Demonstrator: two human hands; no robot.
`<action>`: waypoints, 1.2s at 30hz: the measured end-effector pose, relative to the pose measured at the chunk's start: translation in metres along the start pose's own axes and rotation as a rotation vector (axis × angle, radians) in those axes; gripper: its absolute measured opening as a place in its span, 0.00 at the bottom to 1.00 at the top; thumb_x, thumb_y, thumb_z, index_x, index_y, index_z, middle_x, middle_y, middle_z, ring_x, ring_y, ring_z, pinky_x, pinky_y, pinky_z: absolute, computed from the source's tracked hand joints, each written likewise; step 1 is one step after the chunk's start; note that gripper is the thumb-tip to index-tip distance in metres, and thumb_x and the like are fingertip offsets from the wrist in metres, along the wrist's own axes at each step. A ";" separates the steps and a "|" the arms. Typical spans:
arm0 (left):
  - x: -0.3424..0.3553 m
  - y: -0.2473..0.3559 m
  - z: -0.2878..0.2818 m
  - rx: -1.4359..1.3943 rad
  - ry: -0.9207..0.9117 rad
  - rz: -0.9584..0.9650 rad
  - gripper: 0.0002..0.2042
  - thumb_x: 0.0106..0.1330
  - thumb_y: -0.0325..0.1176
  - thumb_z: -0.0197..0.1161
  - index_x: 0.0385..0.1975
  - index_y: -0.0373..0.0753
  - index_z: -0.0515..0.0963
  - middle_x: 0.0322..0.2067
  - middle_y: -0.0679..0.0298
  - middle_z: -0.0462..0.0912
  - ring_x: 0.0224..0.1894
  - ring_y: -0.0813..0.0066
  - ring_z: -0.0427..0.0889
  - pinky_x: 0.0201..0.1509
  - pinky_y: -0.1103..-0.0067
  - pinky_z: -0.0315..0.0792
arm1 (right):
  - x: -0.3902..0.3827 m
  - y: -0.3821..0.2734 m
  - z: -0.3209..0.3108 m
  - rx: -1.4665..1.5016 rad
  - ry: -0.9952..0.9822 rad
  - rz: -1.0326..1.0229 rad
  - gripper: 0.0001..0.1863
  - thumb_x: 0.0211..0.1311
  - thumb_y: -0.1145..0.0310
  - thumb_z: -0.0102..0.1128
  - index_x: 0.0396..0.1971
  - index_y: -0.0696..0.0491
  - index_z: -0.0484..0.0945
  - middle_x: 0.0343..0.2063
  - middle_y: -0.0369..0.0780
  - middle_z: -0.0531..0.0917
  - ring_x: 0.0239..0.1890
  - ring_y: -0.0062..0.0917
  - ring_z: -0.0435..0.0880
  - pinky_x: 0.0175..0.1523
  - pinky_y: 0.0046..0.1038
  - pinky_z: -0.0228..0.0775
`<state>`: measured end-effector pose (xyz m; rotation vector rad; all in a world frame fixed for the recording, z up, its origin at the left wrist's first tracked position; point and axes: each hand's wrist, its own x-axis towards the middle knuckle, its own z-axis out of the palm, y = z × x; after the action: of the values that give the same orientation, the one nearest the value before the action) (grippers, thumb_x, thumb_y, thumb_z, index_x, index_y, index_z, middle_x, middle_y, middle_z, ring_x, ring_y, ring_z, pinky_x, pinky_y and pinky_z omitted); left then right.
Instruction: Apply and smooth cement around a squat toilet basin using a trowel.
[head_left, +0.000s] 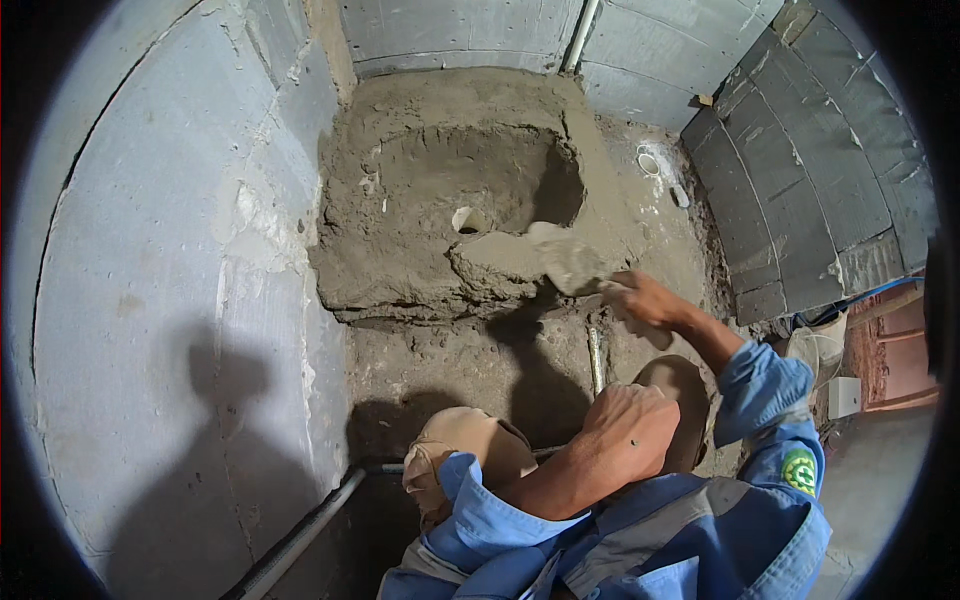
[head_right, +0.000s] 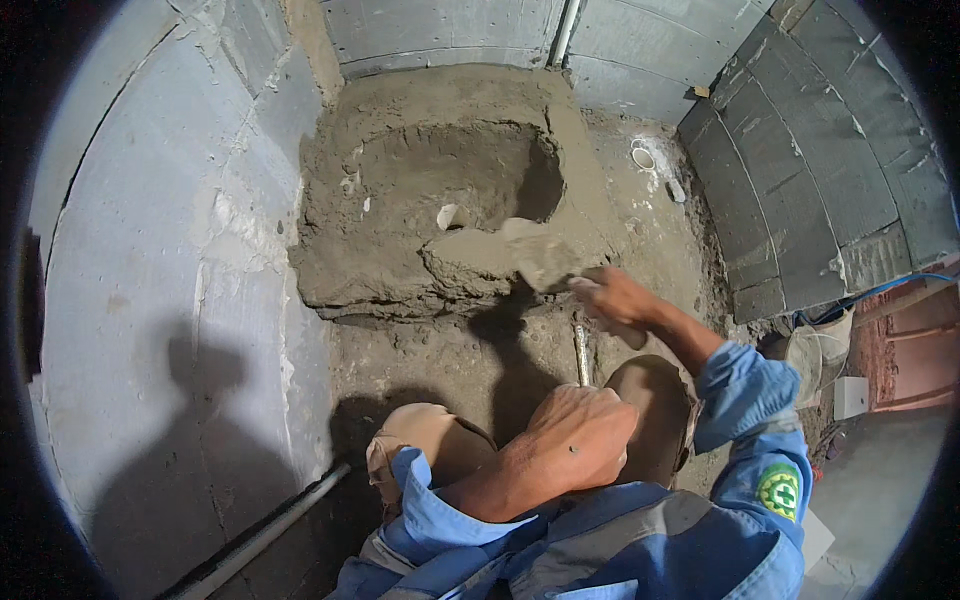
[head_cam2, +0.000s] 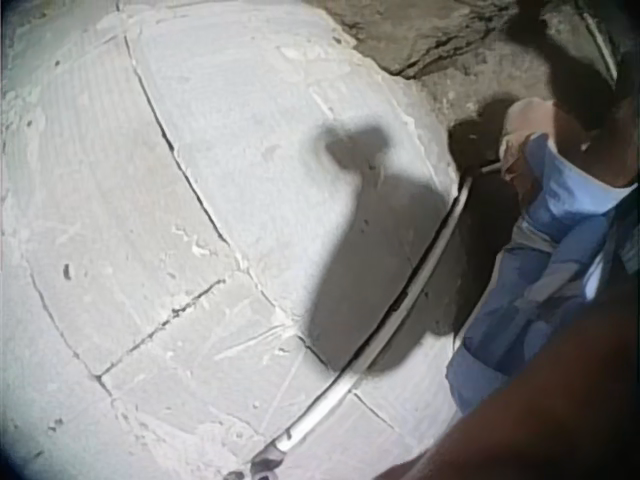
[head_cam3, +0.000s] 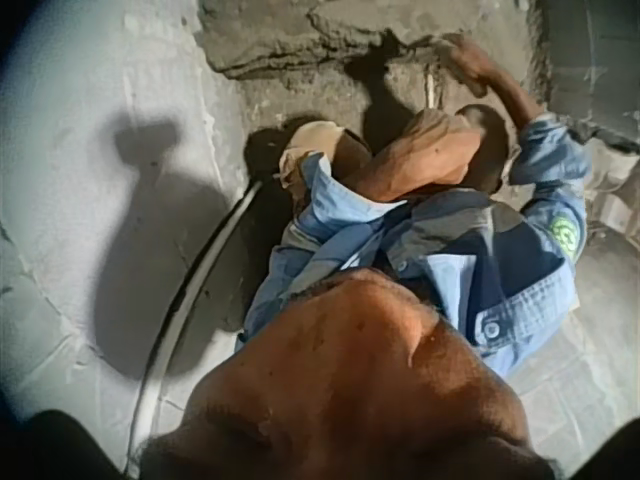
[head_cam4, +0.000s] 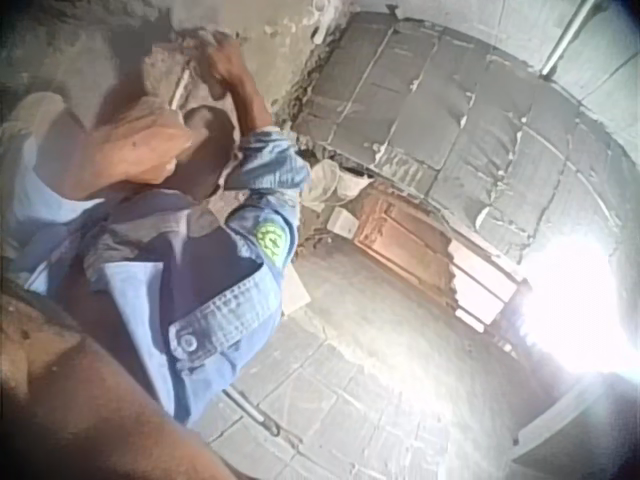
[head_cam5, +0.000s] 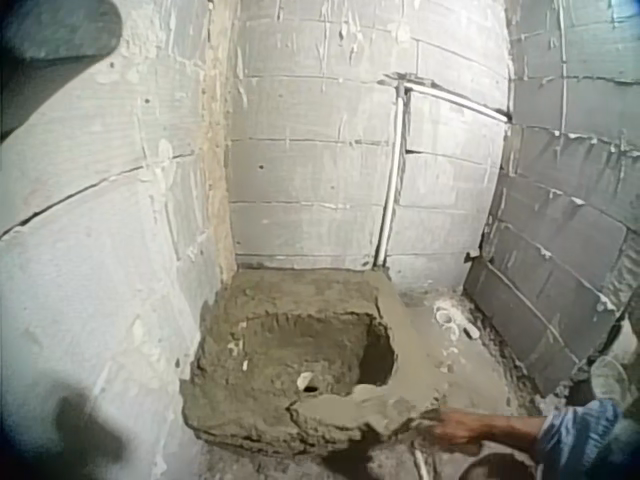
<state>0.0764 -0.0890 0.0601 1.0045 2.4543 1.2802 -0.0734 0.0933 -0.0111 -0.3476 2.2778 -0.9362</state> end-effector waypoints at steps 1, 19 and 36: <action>-0.001 0.000 0.000 -0.007 0.045 0.033 0.06 0.46 0.29 0.64 0.17 0.31 0.80 0.21 0.44 0.81 0.26 0.46 0.84 0.29 0.61 0.76 | -0.011 0.001 -0.005 0.000 0.000 0.002 0.21 0.71 0.57 0.49 0.47 0.62 0.75 0.25 0.43 0.80 0.25 0.32 0.81 0.34 0.36 0.75; -0.001 0.004 -0.001 0.057 -0.053 -0.017 0.07 0.48 0.28 0.63 0.17 0.30 0.79 0.21 0.43 0.81 0.27 0.45 0.84 0.30 0.60 0.76 | 0.075 -0.010 0.053 -0.682 -0.157 -0.538 0.21 0.66 0.58 0.48 0.47 0.61 0.78 0.44 0.60 0.78 0.53 0.51 0.75 0.57 0.43 0.69; -0.001 0.010 0.009 0.090 -0.130 -0.058 0.03 0.44 0.25 0.69 0.20 0.35 0.84 0.24 0.49 0.84 0.30 0.55 0.87 0.31 0.67 0.78 | 0.022 -0.041 -0.072 -0.503 0.142 -0.101 0.16 0.68 0.56 0.57 0.38 0.56 0.79 0.24 0.40 0.80 0.24 0.25 0.81 0.31 0.33 0.74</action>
<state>0.0857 -0.0796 0.0622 0.9965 2.4415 1.0605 -0.1371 0.0926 0.0464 -0.6317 2.6336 -0.4295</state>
